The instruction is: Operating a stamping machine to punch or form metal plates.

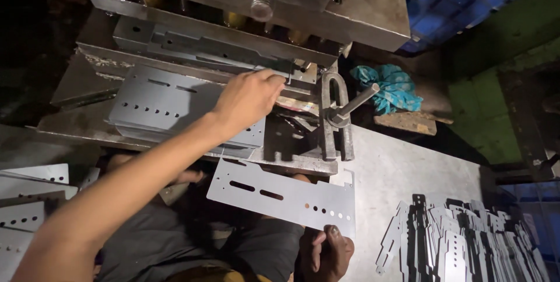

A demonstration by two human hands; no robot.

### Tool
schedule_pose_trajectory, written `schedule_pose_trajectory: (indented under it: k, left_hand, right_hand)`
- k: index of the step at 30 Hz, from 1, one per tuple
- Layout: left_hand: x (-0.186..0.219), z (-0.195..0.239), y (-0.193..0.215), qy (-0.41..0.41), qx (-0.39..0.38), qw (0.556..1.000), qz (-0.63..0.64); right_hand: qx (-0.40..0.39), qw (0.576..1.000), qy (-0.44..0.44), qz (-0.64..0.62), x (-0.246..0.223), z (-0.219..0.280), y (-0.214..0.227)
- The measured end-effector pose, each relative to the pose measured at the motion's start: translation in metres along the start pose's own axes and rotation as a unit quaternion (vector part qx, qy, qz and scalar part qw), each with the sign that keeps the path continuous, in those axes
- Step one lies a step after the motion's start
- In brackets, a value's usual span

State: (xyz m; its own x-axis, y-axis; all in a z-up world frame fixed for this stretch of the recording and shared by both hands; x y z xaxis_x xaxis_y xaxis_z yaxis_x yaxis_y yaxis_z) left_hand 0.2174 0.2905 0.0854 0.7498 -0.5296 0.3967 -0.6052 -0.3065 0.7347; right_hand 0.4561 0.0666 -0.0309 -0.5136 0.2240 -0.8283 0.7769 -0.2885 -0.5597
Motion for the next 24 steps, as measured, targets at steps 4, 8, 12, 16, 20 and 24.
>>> schedule_pose_trajectory:
  k: [4, 8, 12, 16, 20, 24]
  left_hand:
    - [0.0, -0.009, 0.005, 0.026, 0.002, 0.996, 0.083]
    - [-0.01, -0.011, -0.012, 0.073, -0.011, 0.994, 0.078]
    - [-0.01, -0.012, -0.011, 0.065, 0.008, 0.993, 0.093]
    - [-0.005, -0.012, -0.006, 0.056, 0.003, 0.995, 0.088]
    - [0.005, 0.001, 0.001, 0.019, -0.027, 0.999, 0.0]
    - [0.009, 0.024, 0.036, -0.058, 0.019, 0.992, -0.11]
  right_hand:
    - [-0.004, 1.0, 0.003, 0.002, -0.003, -0.003, -0.004]
    - [0.002, 0.999, -0.022, 0.039, 0.001, -0.003, 0.005]
    - [0.018, 0.998, -0.014, 0.052, -0.003, -0.003, -0.001]
    - [0.002, 0.999, -0.01, 0.038, 0.0, -0.002, 0.006]
    - [-0.002, 0.999, -0.004, 0.046, 0.004, -0.001, 0.013]
    - [-0.016, 1.0, 0.001, -0.013, 0.003, 0.0, 0.002]
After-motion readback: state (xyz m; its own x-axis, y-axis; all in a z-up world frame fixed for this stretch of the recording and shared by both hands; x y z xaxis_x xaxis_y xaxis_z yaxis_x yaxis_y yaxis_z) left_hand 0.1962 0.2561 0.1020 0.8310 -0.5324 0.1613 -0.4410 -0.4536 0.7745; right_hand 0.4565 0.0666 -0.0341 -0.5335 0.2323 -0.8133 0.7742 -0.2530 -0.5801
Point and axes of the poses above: each hand's wrist, its own z-axis away from the middle knuckle, its own y-axis out of the back of the hand, x = y × z, the point moved 8 cm from there along -z, towards the middle knuckle, and after that the axes turned 3 degrees about y, right-handed, at the moved point
